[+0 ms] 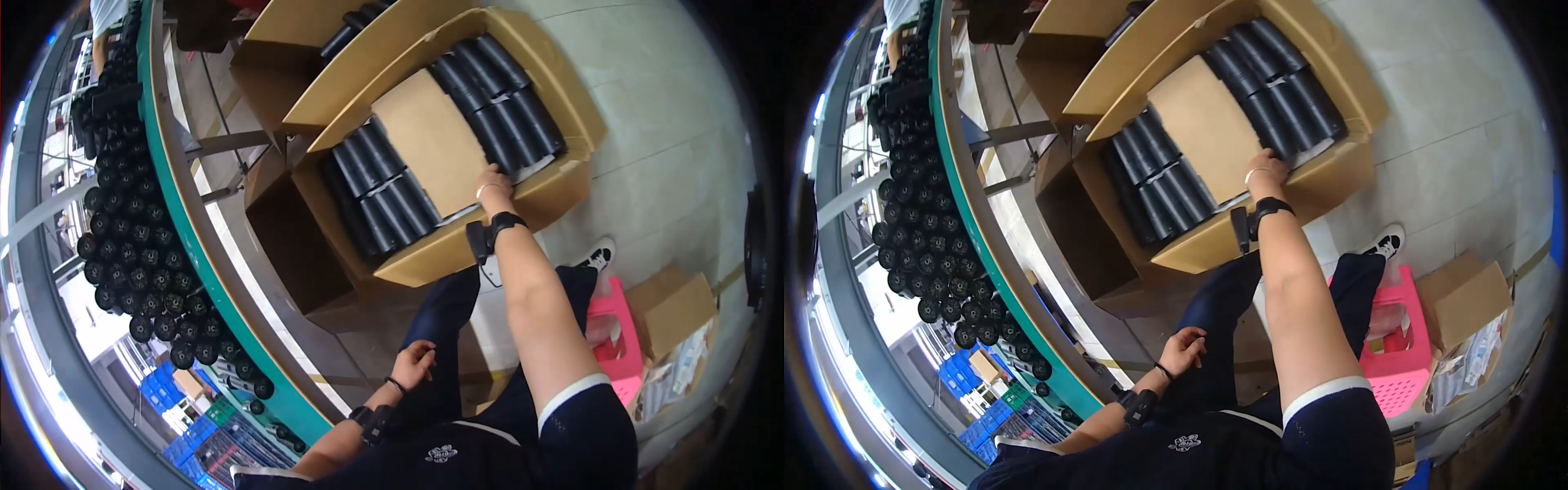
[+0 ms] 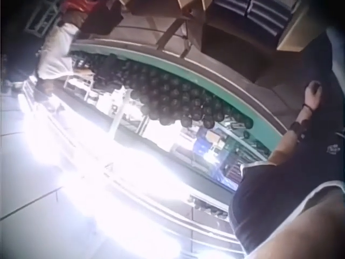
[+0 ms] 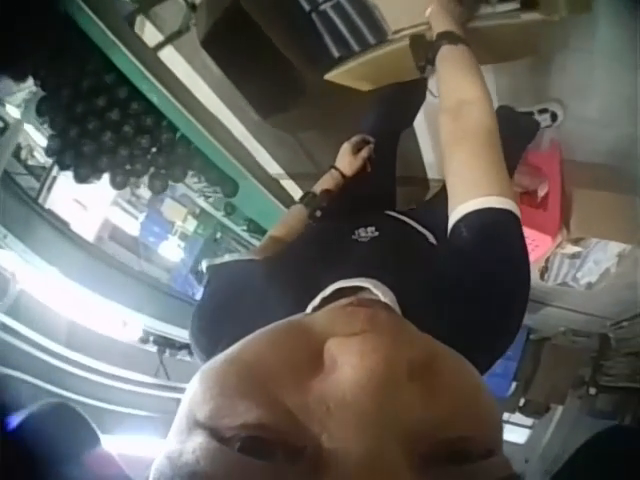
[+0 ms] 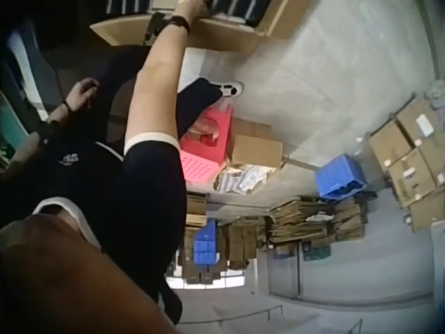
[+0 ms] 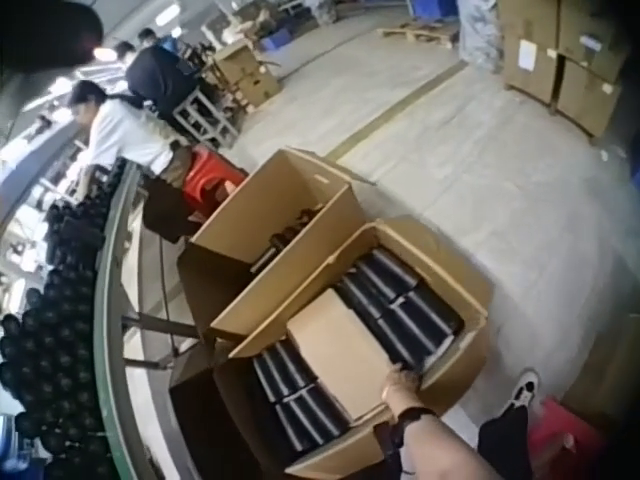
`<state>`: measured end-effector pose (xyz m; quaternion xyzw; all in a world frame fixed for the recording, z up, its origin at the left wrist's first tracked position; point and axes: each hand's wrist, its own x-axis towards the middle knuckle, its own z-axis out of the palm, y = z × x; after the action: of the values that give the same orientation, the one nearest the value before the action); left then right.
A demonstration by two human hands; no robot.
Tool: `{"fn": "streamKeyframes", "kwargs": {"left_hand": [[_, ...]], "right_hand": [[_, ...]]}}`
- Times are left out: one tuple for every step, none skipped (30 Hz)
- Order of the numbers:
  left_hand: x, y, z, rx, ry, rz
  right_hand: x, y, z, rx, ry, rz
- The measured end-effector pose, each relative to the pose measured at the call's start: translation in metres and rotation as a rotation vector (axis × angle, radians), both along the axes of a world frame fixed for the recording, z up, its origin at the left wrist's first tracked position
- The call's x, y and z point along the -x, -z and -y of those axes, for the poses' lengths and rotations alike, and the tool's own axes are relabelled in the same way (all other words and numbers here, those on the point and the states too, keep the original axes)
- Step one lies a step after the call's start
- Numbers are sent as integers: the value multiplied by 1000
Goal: The person removes black cylinders from a box, fits caps onto them by hand, and places the assembled units onto a green surface. After capping several units, the person gathers them and places them back into a box.
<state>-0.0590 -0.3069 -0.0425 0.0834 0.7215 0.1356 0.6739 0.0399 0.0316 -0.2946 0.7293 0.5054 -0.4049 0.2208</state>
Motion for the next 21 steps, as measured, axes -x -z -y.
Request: {"fn": "streamKeyframes", "kwargs": {"left_hand": [[14,-2,6,-33,-46,12],[30,-4,11,-32,-57,5],[40,-4,9,-4,-60,22],[49,-6,9,22,-58,39],[57,-2,15,23,-77,70],[59,2,17,13,-65,91],[62,1,19,36,-67,130],[63,1,21,58,-65,171],[67,0,27,51,-60,173],[68,-2,32,51,-143,176],[65,-4,35,47,-221,188],[66,-7,38,34,-217,193],[76,-13,45,67,-237,130],[73,-15,44,96,-227,105],[74,-19,47,87,-203,42],[57,-19,37,56,-175,96],[56,-21,40,26,-144,45],[49,-20,39,-5,-93,19],[39,-22,35,2,-56,2],[27,-25,29,9,3,-2],[19,-23,29,-35,68,19]], "right_hand": [[14,-13,3,-51,11,0],[25,-27,5,-103,27,2],[27,-30,12,-168,93,-50],[28,-32,20,-177,95,-36],[28,-33,27,-158,14,-141],[23,-32,33,-139,-62,-237],[17,-28,41,-272,57,-409],[-3,-28,47,-288,66,-386],[-10,-43,61,-327,285,-575],[-23,-62,78,-366,506,-759],[-55,-79,95,-514,513,-812],[-80,-98,116,-659,513,-875],[-85,-147,133,-718,530,-849],[-132,-165,156,-725,593,-728],[-161,-208,171,-703,579,-494],[-271,-180,217,-793,723,-555],[-309,-203,244,-1017,596,-342],[-356,-231,274,-873,782,-287],[-407,-255,312,-728,981,-216],[-458,-267,360,-760,1041,-139],[-504,-271,419,-839,1134,5]]}}
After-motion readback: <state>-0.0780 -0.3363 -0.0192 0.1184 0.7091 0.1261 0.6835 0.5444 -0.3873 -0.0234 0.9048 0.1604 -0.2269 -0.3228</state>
